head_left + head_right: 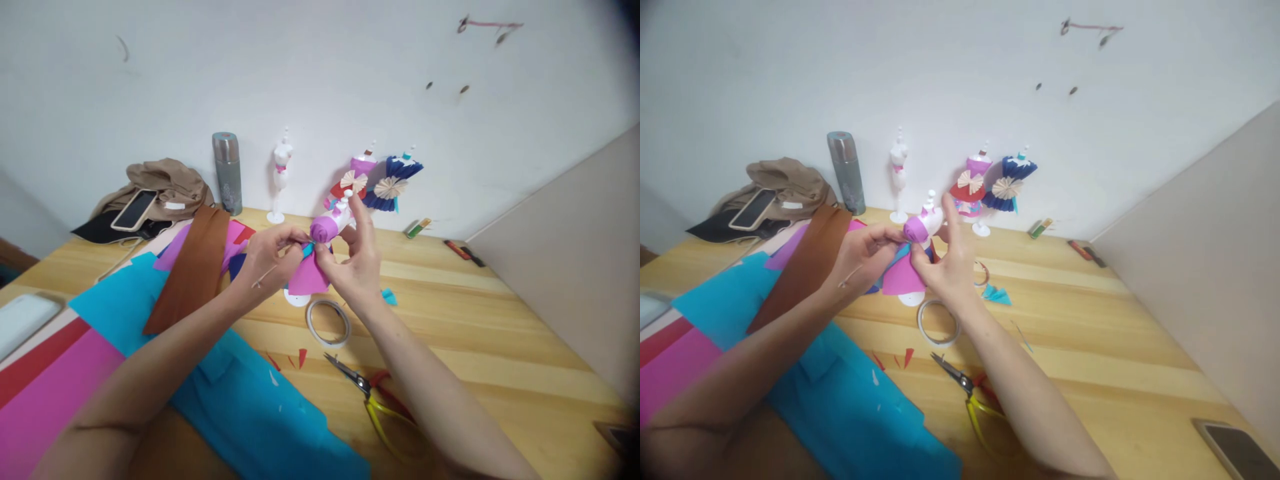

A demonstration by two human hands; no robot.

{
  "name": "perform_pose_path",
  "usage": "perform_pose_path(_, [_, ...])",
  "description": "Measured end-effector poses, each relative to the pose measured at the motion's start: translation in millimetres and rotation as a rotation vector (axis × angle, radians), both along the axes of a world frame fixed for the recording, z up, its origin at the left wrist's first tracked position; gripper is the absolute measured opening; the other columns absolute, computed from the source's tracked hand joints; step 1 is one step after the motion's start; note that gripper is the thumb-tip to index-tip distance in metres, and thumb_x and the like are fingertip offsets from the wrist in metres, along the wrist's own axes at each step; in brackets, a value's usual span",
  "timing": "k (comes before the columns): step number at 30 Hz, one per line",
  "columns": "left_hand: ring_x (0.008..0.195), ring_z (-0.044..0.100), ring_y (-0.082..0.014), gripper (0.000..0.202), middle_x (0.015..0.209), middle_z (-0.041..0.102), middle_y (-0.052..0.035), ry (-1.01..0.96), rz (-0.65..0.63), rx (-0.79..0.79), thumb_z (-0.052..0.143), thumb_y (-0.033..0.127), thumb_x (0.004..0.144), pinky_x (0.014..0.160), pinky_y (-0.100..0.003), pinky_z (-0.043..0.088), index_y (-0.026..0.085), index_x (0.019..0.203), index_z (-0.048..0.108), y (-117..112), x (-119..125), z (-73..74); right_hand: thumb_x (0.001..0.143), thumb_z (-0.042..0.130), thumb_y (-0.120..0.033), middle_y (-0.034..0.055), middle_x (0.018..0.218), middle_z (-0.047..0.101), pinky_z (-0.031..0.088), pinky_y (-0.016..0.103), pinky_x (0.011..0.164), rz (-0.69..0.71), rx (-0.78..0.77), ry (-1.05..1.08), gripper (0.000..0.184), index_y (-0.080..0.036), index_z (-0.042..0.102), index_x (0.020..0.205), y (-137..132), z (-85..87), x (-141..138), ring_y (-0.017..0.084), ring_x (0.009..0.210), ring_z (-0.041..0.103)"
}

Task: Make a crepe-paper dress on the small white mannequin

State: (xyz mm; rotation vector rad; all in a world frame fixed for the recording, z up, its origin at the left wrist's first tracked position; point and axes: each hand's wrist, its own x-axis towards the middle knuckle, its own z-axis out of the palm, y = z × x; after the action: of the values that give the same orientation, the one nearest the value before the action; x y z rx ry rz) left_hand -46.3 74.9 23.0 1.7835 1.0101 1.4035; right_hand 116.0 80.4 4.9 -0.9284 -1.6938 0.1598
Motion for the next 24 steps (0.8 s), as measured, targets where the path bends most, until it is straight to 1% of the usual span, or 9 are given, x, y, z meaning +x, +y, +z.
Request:
perform_pose_path(4, [0.077, 0.071, -0.0157, 0.017, 0.085, 0.077, -0.0036, 0.001, 0.001, 0.049, 0.054, 0.015, 0.081, 0.072, -0.026, 0.057, 0.017, 0.087, 0.070, -4, 1, -0.2, 0.086, 0.062, -0.033, 0.0108, 0.153, 0.044, 0.056, 0.047, 0.098, 0.000, 0.003, -0.003, 0.078, -0.031, 0.024, 0.155, 0, 0.4, -1, 0.027, 0.118, 0.064])
perform_pose_path(6, [0.077, 0.070, -0.0149, 0.020, 0.085, 0.077, -0.0034, 0.037, 0.049, 0.079, 0.052, 0.014, 0.083, 0.070, -0.025, 0.056, 0.017, 0.086, 0.071, -5, 1, 0.4, 0.086, 0.062, -0.033, 0.0102, 0.153, 0.044, 0.055, 0.047, 0.099, 0.005, 0.007, -0.003, 0.078, -0.031, 0.025, 0.155, 0, 0.6, -1, 0.027, 0.119, 0.063])
perform_pose_path(9, [0.076, 0.070, -0.0152, 0.023, 0.084, 0.077, -0.0030, 0.146, 0.139, 0.139, 0.050, 0.015, 0.086, 0.069, -0.024, 0.053, 0.017, 0.085, 0.072, -7, 1, 1.3, 0.086, 0.062, -0.032, 0.0102, 0.154, 0.043, 0.055, 0.048, 0.098, 0.010, 0.006, 0.001, 0.077, -0.031, 0.026, 0.154, 1, 0.1, -1, 0.028, 0.117, 0.064])
perform_pose_path(12, [0.075, 0.069, -0.0156, 0.027, 0.084, 0.076, -0.0024, 0.324, 0.188, 0.249, 0.046, 0.013, 0.086, 0.069, -0.025, 0.052, 0.018, 0.090, 0.073, -8, 0, 1.2, 0.085, 0.062, -0.032, 0.0104, 0.155, 0.041, 0.056, 0.050, 0.095, 0.022, 0.018, 0.019, 0.076, -0.032, 0.028, 0.154, 2, -1.4, 0, 0.028, 0.113, 0.066])
perform_pose_path(15, [0.077, 0.069, -0.0188, 0.031, 0.085, 0.075, -0.0063, 0.541, 0.201, 0.381, 0.041, 0.009, 0.085, 0.071, -0.028, 0.052, 0.015, 0.096, 0.070, -9, -1, 0.5, 0.085, 0.062, -0.033, 0.0105, 0.154, 0.042, 0.056, 0.051, 0.095, 0.023, 0.029, 0.018, 0.076, -0.032, 0.028, 0.153, 1, -2.2, -1, 0.029, 0.114, 0.065])
perform_pose_path(17, [0.080, 0.068, -0.0210, 0.033, 0.086, 0.073, -0.0092, 0.666, 0.199, 0.435, 0.039, 0.007, 0.084, 0.072, -0.030, 0.053, 0.013, 0.099, 0.068, -9, -1, 0.9, 0.086, 0.062, -0.035, 0.0107, 0.153, 0.043, 0.055, 0.052, 0.097, 0.007, 0.030, 0.003, 0.075, -0.032, 0.028, 0.153, 1, -1.9, -2, 0.030, 0.118, 0.063])
perform_pose_path(20, [0.084, 0.066, -0.0226, 0.031, 0.092, 0.072, -0.0111, 0.819, 0.193, 0.457, 0.037, 0.006, 0.088, 0.078, -0.034, 0.053, 0.013, 0.102, 0.064, -10, 0, 3.8, 0.087, 0.061, -0.035, 0.0106, 0.153, 0.044, 0.055, 0.053, 0.098, -0.005, 0.037, -0.002, 0.073, -0.032, 0.029, 0.153, 2, -1.5, -2, 0.030, 0.121, 0.061])
perform_pose_path(24, [0.091, 0.064, -0.0276, 0.023, 0.099, 0.068, -0.0176, 0.969, 0.145, 0.470, 0.039, 0.011, 0.092, 0.082, -0.042, 0.052, 0.011, 0.095, 0.061, -15, 3, 8.5, 0.086, 0.063, -0.035, 0.0107, 0.155, 0.041, 0.054, 0.054, 0.099, -0.003, 0.046, 0.032, 0.073, -0.031, 0.033, 0.152, 4, -2.2, -3, 0.032, 0.126, 0.057])
